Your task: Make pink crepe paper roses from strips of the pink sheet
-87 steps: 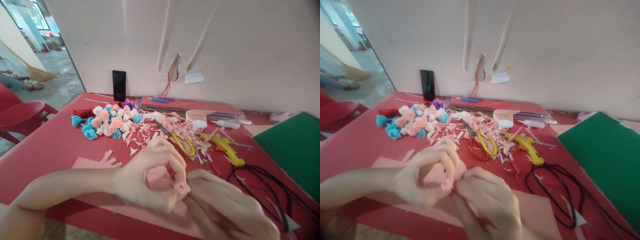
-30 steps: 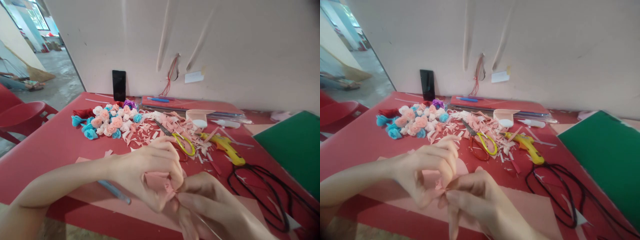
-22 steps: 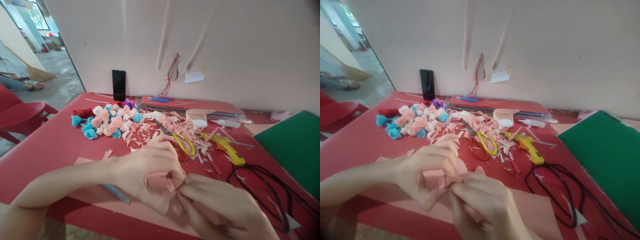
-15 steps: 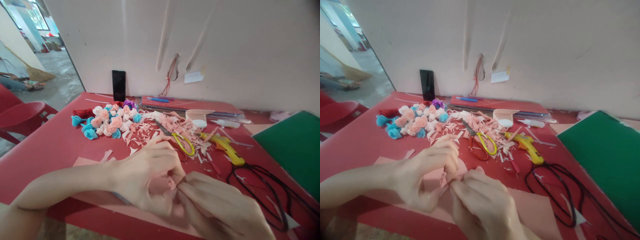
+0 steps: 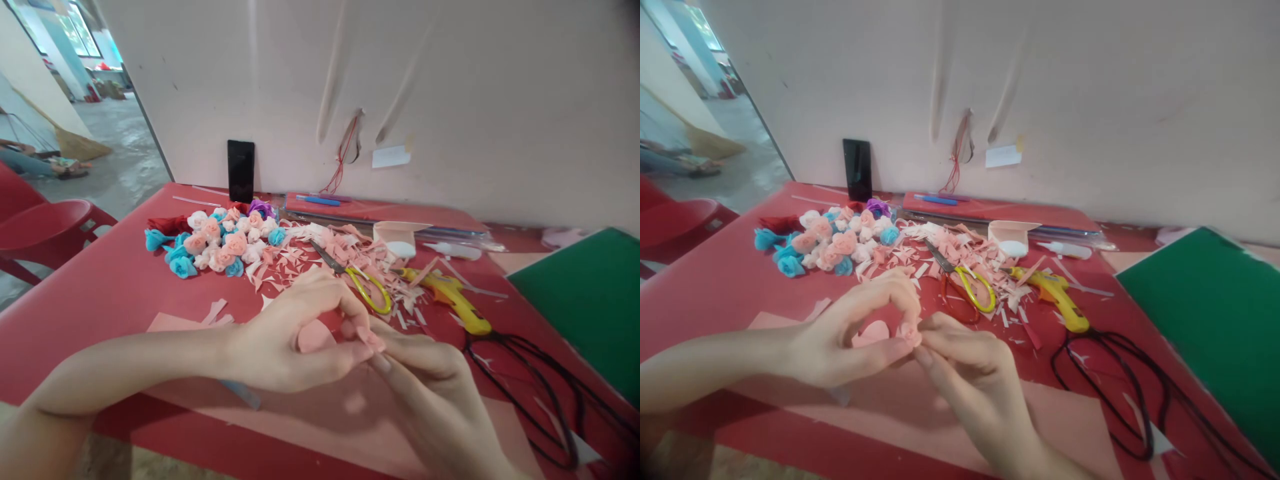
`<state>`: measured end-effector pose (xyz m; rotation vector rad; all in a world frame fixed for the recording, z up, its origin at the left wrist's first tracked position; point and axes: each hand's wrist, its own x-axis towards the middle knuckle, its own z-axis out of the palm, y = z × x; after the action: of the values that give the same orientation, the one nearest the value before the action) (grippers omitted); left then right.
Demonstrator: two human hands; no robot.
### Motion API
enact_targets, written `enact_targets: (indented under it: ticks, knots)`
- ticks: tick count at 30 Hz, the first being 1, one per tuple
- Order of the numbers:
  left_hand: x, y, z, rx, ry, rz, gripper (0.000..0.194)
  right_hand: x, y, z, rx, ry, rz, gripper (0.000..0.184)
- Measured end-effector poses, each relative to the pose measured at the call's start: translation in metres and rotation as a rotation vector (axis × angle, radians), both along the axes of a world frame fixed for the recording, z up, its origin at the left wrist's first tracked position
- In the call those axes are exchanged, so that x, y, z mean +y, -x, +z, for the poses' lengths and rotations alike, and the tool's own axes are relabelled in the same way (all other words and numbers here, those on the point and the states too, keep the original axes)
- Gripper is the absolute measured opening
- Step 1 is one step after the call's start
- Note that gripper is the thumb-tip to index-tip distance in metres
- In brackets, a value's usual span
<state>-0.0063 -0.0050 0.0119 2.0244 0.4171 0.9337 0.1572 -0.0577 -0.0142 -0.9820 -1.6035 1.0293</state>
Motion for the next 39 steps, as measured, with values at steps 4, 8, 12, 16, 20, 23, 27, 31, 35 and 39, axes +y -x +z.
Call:
enact_targets:
  ticks: [4, 8, 12, 16, 20, 23, 27, 31, 35, 39]
  knots:
    - [-0.002, -0.001, -0.002, -0.001, 0.003, -0.010, 0.011, -0.004, 0.006, -0.007, 0.057, 0.011, -0.060, 0.015]
    - [-0.003, -0.001, -0.004, -0.021, -0.024, -0.016, 0.010, -0.007, 0.010, -0.009, 0.084, -0.010, -0.093, 0.012]
    - [-0.002, -0.001, -0.007, -0.076, -0.052, -0.069, 0.009, -0.008, 0.011, -0.006, 0.063, -0.038, -0.095, 0.012]
    - [-0.001, -0.002, -0.011, -0.142, -0.090, -0.097, 0.009, -0.008, 0.012, -0.003, 0.054, -0.099, -0.084, 0.019]
    - [0.000, -0.003, -0.013, -0.167, -0.124, -0.108, 0.010, -0.007, 0.013, -0.001, 0.019, -0.201, -0.085, 0.024]
    - [0.001, -0.003, -0.013, -0.166, -0.157, -0.119, 0.009, -0.005, 0.012, -0.003, -0.001, -0.284, -0.084, 0.029]
    - [0.003, -0.004, -0.017, -0.194, -0.205, -0.109, 0.010, -0.002, 0.010, -0.009, -0.021, -0.388, -0.074, 0.036]
    - [0.004, -0.006, -0.022, -0.250, -0.219, -0.090, 0.009, -0.002, 0.006, -0.011, -0.071, -0.449, -0.094, 0.036]
    - [0.005, -0.008, -0.027, -0.296, -0.144, -0.007, 0.016, -0.002, 0.004, -0.009, -0.108, -0.475, -0.141, 0.031]
    - [0.006, -0.010, -0.029, -0.332, -0.073, 0.016, 0.019, -0.003, 0.006, -0.003, -0.099, -0.432, -0.181, 0.030]
